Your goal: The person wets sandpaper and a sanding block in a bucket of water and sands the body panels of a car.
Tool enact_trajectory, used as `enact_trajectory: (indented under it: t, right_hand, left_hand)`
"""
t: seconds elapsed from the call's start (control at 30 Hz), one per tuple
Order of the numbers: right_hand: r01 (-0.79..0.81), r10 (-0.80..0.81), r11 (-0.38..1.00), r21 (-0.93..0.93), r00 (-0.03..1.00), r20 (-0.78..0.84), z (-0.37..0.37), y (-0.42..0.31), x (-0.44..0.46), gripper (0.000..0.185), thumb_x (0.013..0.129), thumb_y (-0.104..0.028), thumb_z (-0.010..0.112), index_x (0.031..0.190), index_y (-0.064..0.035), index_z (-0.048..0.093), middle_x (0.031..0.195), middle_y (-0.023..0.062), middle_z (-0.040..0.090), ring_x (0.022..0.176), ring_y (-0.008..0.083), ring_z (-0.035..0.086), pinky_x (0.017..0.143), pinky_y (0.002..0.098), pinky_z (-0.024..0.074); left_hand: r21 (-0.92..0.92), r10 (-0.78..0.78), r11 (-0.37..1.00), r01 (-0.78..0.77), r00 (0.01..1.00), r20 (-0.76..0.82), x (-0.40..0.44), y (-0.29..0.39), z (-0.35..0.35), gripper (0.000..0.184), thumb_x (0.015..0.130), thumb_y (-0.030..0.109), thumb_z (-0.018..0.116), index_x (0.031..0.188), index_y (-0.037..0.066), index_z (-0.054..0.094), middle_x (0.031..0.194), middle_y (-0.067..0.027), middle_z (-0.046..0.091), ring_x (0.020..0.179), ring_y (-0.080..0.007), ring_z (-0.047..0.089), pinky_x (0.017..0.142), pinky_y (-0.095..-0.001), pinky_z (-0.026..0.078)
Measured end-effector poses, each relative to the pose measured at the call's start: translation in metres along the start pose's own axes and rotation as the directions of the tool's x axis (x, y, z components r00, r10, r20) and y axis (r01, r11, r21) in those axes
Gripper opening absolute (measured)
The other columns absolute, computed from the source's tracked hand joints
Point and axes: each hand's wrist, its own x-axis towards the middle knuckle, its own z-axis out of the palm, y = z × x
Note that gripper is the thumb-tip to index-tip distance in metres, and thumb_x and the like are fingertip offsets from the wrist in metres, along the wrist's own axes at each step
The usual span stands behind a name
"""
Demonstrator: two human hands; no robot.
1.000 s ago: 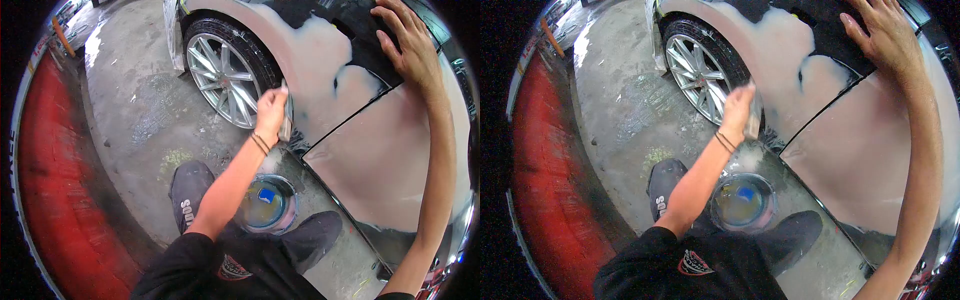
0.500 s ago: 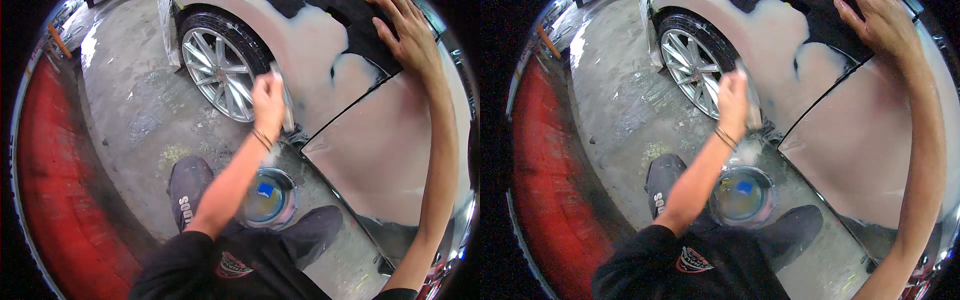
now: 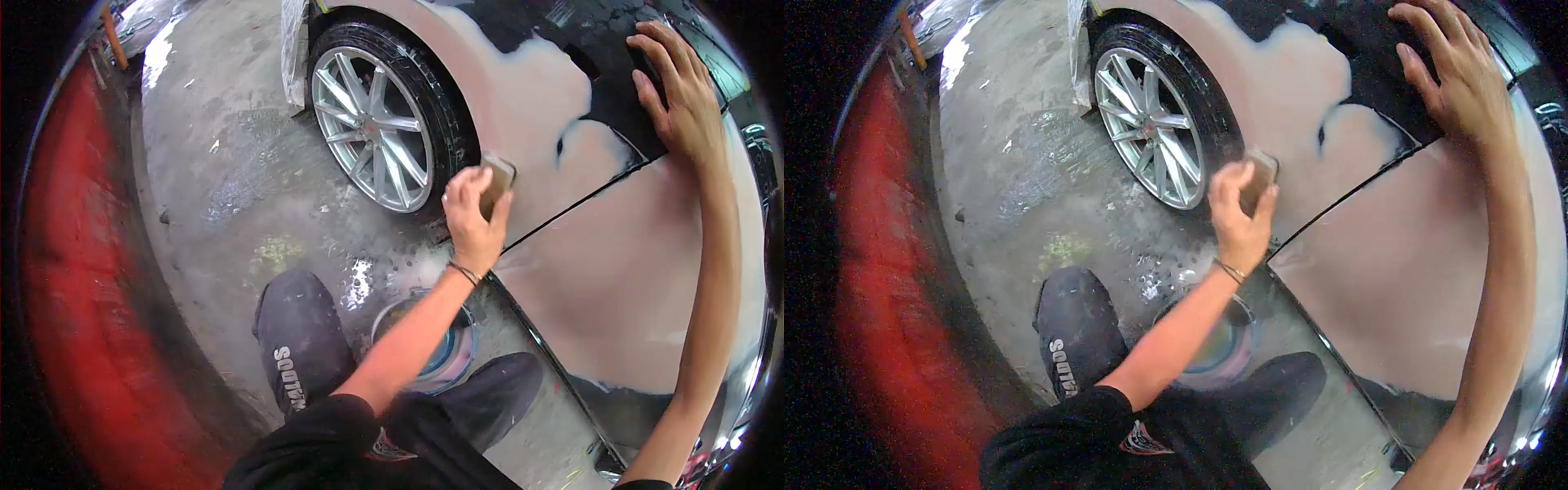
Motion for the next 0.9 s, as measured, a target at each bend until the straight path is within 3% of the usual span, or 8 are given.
enact_trajectory:
  t: [0.17,0.37,0.4,0.47,0.57,0.67,0.83,0.9]
  right_hand:
    - [-0.018,0.017,1.000,0.004,1.000,0.013,-0.006,-0.004,0.002,0.039,0.106,-0.021,0.066,0.144,-0.0144,0.064,0.160,0.0079,0.058,0.151,0.0347,0.053,0.125,0.0473,0.0420]
    - [-0.061,0.062,0.998,-0.030,0.998,0.020,-0.009,-0.014,0.003,0.039,0.105,-0.020,0.065,0.143,-0.0140,0.063,0.159,0.0073,0.057,0.152,0.0339,0.052,0.127,0.0473,0.0409]
    - [-0.067,0.068,0.997,-0.029,0.997,0.021,-0.011,-0.014,0.002,0.039,0.104,-0.020,0.066,0.143,-0.0139,0.063,0.159,0.0073,0.057,0.152,0.0338,0.052,0.127,0.0474,0.0409]
    - [-0.059,0.059,0.998,0.011,0.998,0.016,-0.008,-0.010,0.003,0.040,0.103,-0.019,0.066,0.142,-0.0134,0.063,0.158,0.0076,0.058,0.152,0.0337,0.052,0.126,0.0477,0.0413]
    - [-0.053,0.053,0.998,0.033,0.999,0.008,-0.009,-0.011,0.004,0.040,0.100,-0.016,0.067,0.140,-0.0125,0.063,0.156,0.0077,0.058,0.152,0.0334,0.051,0.126,0.0480,0.0421]
    - [-0.068,0.067,0.997,0.038,0.998,0.014,-0.012,-0.013,0.004,0.040,0.100,-0.016,0.068,0.140,-0.0126,0.063,0.156,0.0074,0.058,0.152,0.0332,0.051,0.125,0.0482,0.0423]
    - [-0.078,0.078,0.997,-0.003,0.997,-0.001,-0.010,-0.014,0.003,0.041,0.098,-0.014,0.070,0.138,-0.0115,0.063,0.155,0.0083,0.058,0.151,0.0346,0.052,0.125,0.0492,0.0426]
    - [-0.050,0.051,0.998,0.027,0.998,-0.044,-0.005,-0.007,0.000,0.040,0.098,-0.018,0.072,0.137,-0.0106,0.064,0.153,0.0099,0.059,0.149,0.0352,0.053,0.124,0.0494,0.0431]
  left_hand:
    - [0.065,0.127,0.990,-0.124,0.991,-0.039,0.036,-0.006,0.004,0.041,0.092,0.013,0.086,0.128,0.003,0.068,0.130,-0.0194,0.068,0.124,-0.0390,0.065,0.110,-0.0509,0.047]
    - [0.119,0.106,0.990,-0.080,0.967,-0.231,0.247,-0.042,-0.002,0.032,0.094,0.014,0.084,0.118,-0.001,0.071,0.112,-0.0179,0.073,0.109,-0.0339,0.069,0.101,-0.0441,0.052]
    - [0.225,0.216,0.961,-0.160,0.944,-0.251,0.241,-0.042,0.002,0.033,0.095,0.015,0.083,0.120,-0.002,0.070,0.114,-0.0178,0.072,0.110,-0.0327,0.068,0.100,-0.0437,0.053]
    - [0.101,0.086,0.992,-0.072,0.986,-0.143,0.187,-0.010,0.005,0.037,0.093,0.013,0.084,0.124,-0.001,0.068,0.122,-0.0206,0.070,0.115,-0.0375,0.066,0.104,-0.0478,0.051]
    - [0.110,0.238,0.966,-0.233,0.970,-0.037,0.081,-0.004,0.012,0.048,0.092,0.011,0.085,0.135,0.003,0.066,0.128,-0.0197,0.067,0.129,-0.0415,0.061,0.116,-0.0535,0.043]
    - [0.155,0.308,0.941,-0.302,0.951,-0.014,0.098,-0.006,0.005,0.045,0.091,0.010,0.085,0.132,0.003,0.068,0.128,-0.0189,0.068,0.127,-0.0406,0.062,0.113,-0.0527,0.045]
    - [0.247,0.367,0.912,-0.327,0.919,-0.142,0.230,-0.003,0.009,0.036,0.094,0.010,0.082,0.124,-0.002,0.068,0.117,-0.0190,0.070,0.106,-0.0381,0.067,0.096,-0.0483,0.053]
    - [0.179,0.269,0.952,-0.246,0.957,-0.112,0.194,0.003,0.010,0.040,0.093,0.010,0.083,0.128,-0.001,0.066,0.120,-0.0197,0.070,0.113,-0.0398,0.067,0.100,-0.0475,0.053]
